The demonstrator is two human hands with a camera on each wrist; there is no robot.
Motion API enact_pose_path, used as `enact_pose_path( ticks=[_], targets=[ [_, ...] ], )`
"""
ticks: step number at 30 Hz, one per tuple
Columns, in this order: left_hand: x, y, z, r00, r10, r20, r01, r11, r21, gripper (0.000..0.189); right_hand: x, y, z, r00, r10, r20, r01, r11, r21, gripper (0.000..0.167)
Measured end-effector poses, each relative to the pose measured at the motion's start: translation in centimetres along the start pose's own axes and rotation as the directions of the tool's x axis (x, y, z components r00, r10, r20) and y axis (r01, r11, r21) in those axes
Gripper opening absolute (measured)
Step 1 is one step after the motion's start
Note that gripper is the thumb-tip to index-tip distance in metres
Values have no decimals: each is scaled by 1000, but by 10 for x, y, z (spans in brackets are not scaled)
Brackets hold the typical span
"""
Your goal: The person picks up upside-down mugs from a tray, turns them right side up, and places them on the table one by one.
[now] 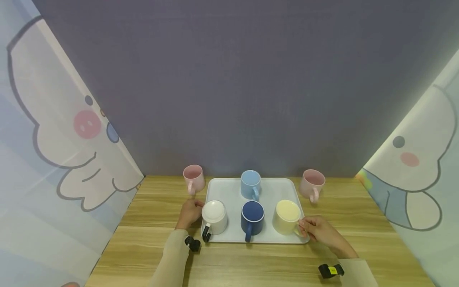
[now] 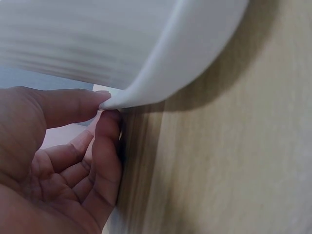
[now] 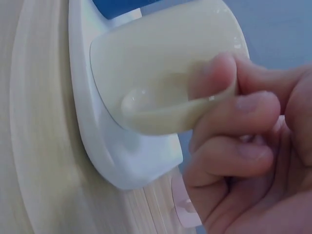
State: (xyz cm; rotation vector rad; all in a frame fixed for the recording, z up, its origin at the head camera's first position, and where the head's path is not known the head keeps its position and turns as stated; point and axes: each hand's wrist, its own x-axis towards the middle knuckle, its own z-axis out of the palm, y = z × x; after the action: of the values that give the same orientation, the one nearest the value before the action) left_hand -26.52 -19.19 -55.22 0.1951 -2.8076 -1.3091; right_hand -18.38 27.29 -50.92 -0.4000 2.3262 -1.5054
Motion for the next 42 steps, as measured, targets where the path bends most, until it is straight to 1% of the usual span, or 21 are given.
enact_pose_path(
  ticks=[3,5,9,12,16,19,24,26,29,32,37,40,42],
  targets=[
    [0,-1,0,1000,-2,1,2,1000,-6,13,2,-1,3,999,5,-38,-5,1000,-9,42],
    [0,-1,0,1000,-4,3,4,1000,-10,13,3,-3,5,996,38,-80,-39,999,-5,43],
    [0,-2,0,1000,-11,4,11,1000,-12,13,8,-7,10,982,86,-166,-84,996,17,41],
    [0,-2,0,1000,-15,3,15,1000,-11,13,13,-9,13,971,78,-226,-74,997,28,39],
    [0,-1,-1,1000,-21,6,21,1000,-11,12,22,-15,17,948,77,-307,-68,997,41,37],
    [0,0,-1,1000,-26,13,26,1000,-16,12,29,-21,18,924,92,-371,-81,996,46,38],
    [0,0,-1,1000,-26,12,26,999,-19,12,41,-31,17,888,48,-456,-44,999,19,39],
    [0,-1,-1,1000,-24,10,24,1000,-18,12,45,-34,16,877,19,-480,-18,1000,8,39],
    [1,-2,0,1000,-24,8,24,1000,-15,12,50,-42,14,865,5,-502,-11,1000,-10,40],
    [2,-2,1,1000,-26,9,26,1000,-10,13,52,-51,10,864,-8,-504,-16,999,-43,39],
    [1,-1,-1,1000,-29,10,29,1000,4,15,56,-62,8,869,-20,-494,-19,997,-73,39],
    [0,0,-1,1000,-29,10,29,1000,7,14,58,-65,8,867,5,-499,-26,999,-34,39],
    [0,0,0,1000,-24,9,24,1000,3,14,59,-67,9,861,24,-508,-27,1000,2,39]
  ],
)
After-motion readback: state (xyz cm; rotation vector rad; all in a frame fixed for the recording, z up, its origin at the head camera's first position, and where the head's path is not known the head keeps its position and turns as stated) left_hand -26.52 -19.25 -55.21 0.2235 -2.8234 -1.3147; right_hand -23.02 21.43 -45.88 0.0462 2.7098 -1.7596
